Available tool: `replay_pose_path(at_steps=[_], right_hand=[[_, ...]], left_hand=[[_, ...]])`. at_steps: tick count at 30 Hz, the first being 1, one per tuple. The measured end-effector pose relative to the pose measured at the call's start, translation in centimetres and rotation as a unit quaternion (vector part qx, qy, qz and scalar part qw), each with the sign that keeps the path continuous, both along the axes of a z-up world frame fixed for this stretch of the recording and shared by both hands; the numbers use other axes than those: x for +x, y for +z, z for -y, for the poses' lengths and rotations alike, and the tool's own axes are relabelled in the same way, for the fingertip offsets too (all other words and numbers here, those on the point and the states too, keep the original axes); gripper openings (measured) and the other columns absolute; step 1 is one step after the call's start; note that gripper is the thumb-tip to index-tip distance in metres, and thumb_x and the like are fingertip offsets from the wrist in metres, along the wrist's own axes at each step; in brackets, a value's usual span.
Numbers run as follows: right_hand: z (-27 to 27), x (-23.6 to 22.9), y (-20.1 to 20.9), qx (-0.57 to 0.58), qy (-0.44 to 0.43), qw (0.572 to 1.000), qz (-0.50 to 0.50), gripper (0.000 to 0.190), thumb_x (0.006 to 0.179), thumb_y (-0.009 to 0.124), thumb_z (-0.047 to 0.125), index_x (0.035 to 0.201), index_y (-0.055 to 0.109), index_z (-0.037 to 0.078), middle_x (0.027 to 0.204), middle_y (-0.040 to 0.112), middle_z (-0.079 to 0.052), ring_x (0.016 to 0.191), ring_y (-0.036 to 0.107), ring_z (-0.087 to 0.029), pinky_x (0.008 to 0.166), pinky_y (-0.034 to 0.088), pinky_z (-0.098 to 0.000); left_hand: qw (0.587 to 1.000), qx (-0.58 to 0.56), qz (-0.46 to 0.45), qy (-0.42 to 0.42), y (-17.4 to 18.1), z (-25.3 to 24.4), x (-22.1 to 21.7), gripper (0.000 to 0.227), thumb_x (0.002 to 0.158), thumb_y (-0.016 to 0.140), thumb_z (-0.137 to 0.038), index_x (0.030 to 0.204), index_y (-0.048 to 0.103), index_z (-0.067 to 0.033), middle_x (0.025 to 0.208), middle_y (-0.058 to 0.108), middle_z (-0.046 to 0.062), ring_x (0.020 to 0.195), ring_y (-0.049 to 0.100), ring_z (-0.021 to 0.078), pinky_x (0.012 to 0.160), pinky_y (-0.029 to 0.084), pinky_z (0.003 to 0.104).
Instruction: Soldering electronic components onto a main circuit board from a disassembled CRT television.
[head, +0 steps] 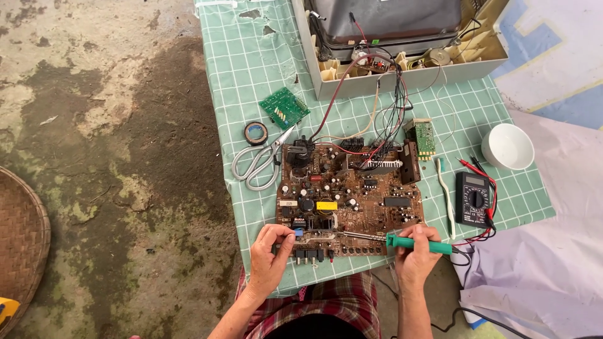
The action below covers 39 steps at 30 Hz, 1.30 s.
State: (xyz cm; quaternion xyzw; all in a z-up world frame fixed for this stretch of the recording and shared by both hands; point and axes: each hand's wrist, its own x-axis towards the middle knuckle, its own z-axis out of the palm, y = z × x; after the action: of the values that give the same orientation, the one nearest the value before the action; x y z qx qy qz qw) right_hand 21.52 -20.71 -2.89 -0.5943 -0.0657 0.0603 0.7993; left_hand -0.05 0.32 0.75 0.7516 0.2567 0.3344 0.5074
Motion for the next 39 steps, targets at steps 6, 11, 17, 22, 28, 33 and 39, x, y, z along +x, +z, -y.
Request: replay_pose_path(at_steps=[6, 11, 17, 22, 28, 33, 39], right_hand=[[-0.9, -0.8, -2.5, 0.063, 0.118, 0.990, 0.045, 0.023, 0.105, 0.061, 0.016, 0.082, 0.061, 0.019, 0.076, 0.066, 0.002, 0.054, 0.059, -0.004, 0.040, 0.045, -0.0154], [-2.3, -1.7, -2.0, 0.057, 0.159, 0.984, 0.046, 0.020, 0.107, 0.059, 0.015, 0.087, 0.063, 0.017, 0.080, 0.068, -0.001, 0.049, 0.057, -0.003, 0.035, 0.043, -0.0137], [-2.2, -1.1, 0.0, 0.028, 0.066, 0.997, 0.021, 0.020, 0.101, 0.061, 0.014, 0.082, 0.059, 0.015, 0.076, 0.060, -0.001, 0.055, 0.056, -0.008, 0.033, 0.038, -0.0177], [-2.1, -1.8, -0.9, 0.051, 0.127, 0.990, 0.018, 0.018, 0.104, 0.061, 0.016, 0.086, 0.060, 0.016, 0.080, 0.067, -0.001, 0.051, 0.058, -0.005, 0.037, 0.045, -0.0163], [-3.2, -2.3, -0.9, 0.033, 0.125, 0.991, 0.031, 0.022, 0.103, 0.061, 0.019, 0.084, 0.056, 0.012, 0.079, 0.062, -0.008, 0.039, 0.049, -0.011, 0.032, 0.041, -0.0206], [-2.9, -1.6, 0.4, 0.032, 0.079, 0.996, 0.018, 0.019, 0.101, 0.060, 0.016, 0.083, 0.054, 0.016, 0.074, 0.057, -0.003, 0.046, 0.047, -0.009, 0.032, 0.035, -0.0197], [-3.5, -2.2, -2.2, 0.049, 0.183, 0.982, 0.014, 0.020, 0.106, 0.060, 0.015, 0.087, 0.063, 0.016, 0.079, 0.068, -0.002, 0.050, 0.059, -0.003, 0.035, 0.046, -0.0132]], left_hand=[[1.000, 0.010, -0.003, 0.002, -0.1, -0.2, 0.0, 0.015, 0.102, 0.059, -0.017, 0.097, 0.069, -0.0069, 0.092, 0.069, 0.004, 0.088, 0.064, 0.0175, 0.077, 0.053, 0.030], [1.000, 0.005, -0.002, -0.002, -0.1, 0.0, 0.1, 0.012, 0.101, 0.061, -0.015, 0.095, 0.068, -0.0071, 0.091, 0.067, 0.003, 0.085, 0.062, 0.0159, 0.071, 0.052, 0.027], [1.000, -0.002, 0.000, 0.002, 0.1, -0.1, -0.1, 0.011, 0.100, 0.062, -0.014, 0.092, 0.067, -0.0075, 0.090, 0.066, 0.003, 0.083, 0.060, 0.0153, 0.069, 0.052, 0.027], [1.000, 0.005, -0.007, 0.003, 0.0, -0.2, -0.1, 0.013, 0.101, 0.061, -0.016, 0.092, 0.067, -0.0087, 0.090, 0.067, 0.002, 0.084, 0.060, 0.0157, 0.070, 0.051, 0.027], [1.000, 0.008, 0.005, 0.001, 0.2, -0.2, -0.1, 0.016, 0.103, 0.058, -0.017, 0.096, 0.068, -0.0070, 0.092, 0.068, 0.003, 0.087, 0.063, 0.0179, 0.076, 0.051, 0.030], [1.000, 0.006, 0.001, 0.000, 0.2, -0.2, -0.1, 0.022, 0.105, 0.054, -0.021, 0.096, 0.069, -0.0068, 0.092, 0.068, 0.004, 0.088, 0.063, 0.0182, 0.076, 0.052, 0.031], [1.000, -0.003, 0.004, 0.000, 0.1, -0.2, -0.1, 0.023, 0.105, 0.053, -0.021, 0.097, 0.069, -0.0071, 0.093, 0.069, 0.003, 0.089, 0.063, 0.0179, 0.078, 0.051, 0.030]])
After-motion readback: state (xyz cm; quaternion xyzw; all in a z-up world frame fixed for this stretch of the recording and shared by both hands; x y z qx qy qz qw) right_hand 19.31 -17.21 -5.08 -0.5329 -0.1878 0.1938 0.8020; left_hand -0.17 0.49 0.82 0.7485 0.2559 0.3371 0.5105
